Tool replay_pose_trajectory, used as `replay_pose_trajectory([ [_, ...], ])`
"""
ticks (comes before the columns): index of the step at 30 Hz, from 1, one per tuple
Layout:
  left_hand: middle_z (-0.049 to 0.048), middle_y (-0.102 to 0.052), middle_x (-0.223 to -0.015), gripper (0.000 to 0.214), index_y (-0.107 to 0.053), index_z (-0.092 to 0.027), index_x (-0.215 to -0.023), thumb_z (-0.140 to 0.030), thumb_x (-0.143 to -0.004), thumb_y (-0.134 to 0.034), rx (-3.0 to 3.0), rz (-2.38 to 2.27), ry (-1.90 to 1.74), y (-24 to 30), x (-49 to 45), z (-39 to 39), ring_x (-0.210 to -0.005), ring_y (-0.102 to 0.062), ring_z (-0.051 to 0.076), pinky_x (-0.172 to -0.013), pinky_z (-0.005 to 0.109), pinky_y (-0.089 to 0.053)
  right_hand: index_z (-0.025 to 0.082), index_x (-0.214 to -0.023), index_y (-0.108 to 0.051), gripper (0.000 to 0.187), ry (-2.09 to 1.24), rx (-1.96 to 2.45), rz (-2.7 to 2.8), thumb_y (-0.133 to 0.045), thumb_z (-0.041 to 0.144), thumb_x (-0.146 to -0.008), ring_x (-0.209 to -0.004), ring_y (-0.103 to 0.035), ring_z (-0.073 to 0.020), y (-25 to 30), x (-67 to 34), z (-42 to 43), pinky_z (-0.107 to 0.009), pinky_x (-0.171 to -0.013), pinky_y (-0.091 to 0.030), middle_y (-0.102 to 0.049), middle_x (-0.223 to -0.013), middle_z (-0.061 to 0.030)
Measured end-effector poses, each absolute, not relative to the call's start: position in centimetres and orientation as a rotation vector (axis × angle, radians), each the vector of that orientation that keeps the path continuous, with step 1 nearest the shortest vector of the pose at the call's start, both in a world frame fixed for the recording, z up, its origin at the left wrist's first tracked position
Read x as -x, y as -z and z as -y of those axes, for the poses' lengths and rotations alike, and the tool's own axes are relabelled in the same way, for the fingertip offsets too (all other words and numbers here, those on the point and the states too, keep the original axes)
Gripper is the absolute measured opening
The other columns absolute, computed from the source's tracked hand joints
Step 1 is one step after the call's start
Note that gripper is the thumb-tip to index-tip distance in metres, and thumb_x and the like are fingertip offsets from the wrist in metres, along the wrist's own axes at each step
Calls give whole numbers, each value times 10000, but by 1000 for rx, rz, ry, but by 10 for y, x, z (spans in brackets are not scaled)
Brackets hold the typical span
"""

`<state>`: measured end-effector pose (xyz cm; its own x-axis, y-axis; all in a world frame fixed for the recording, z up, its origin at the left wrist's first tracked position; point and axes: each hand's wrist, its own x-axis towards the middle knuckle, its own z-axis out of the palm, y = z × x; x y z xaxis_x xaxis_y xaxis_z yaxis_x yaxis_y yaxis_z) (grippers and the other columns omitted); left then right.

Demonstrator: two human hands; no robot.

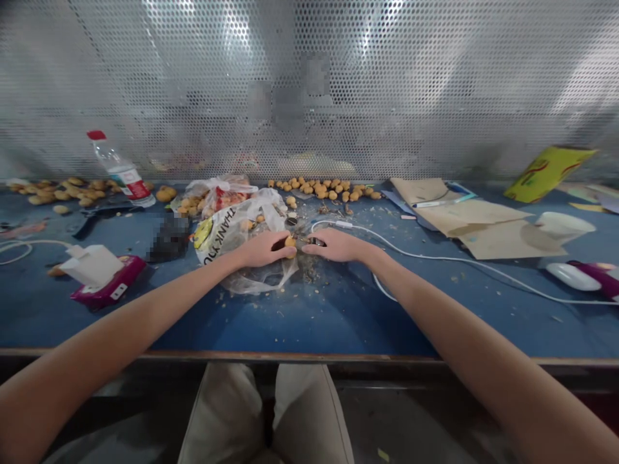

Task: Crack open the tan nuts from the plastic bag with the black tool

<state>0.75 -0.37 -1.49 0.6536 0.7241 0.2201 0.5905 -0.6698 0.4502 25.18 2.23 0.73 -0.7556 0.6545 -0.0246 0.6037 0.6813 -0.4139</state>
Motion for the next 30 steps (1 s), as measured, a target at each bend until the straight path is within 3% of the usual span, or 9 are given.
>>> replay_pose_trajectory([
  [5, 17, -522, -688, 425, -408, -206, -785, -596, -950, -374, -2581, -1065, -555, 14, -9, 6, -572, -458, 141, -560, 309, -309, 213, -748, -533, 528, -682, 1113, 2744, -369, 684, -921, -649, -521, -197, -14, -252, -21, -343, -638, -366, -557, -659, -23],
  [20, 18, -528, -653, 436, -411, -208, -784, -603, -962, -365, -2572, -1186, -515, 11, -16, 19, -541, -460, 143, -541, 303, -289, 206, -1038, -634, 542, -559, 1118, 2795, -387, 675, -923, -788, -584, -237, -9, -260, -20, -373, -693, -418, -666, -901, -83],
  [26, 40, -575, -719, 428, -452, -203, -856, -600, -971, -339, -2684, -1219, -493, 11, -18, 20, -602, -499, 174, -564, 309, -300, 206, -1013, -633, 549, -515, 1116, 2835, -361, 676, -930, -776, -589, -239, -12, -258, -17, -375, -688, -421, -667, -885, -90],
  [30, 27, -551, -677, 462, -443, -202, -797, -617, -967, -335, -2640, -1201, -509, 13, -16, 18, -574, -472, 162, -556, 306, -290, 213, -990, -635, 536, -483, 1131, 2812, -369, 674, -926, -785, -592, -243, -10, -258, -17, -367, -686, -418, -670, -885, -94],
])
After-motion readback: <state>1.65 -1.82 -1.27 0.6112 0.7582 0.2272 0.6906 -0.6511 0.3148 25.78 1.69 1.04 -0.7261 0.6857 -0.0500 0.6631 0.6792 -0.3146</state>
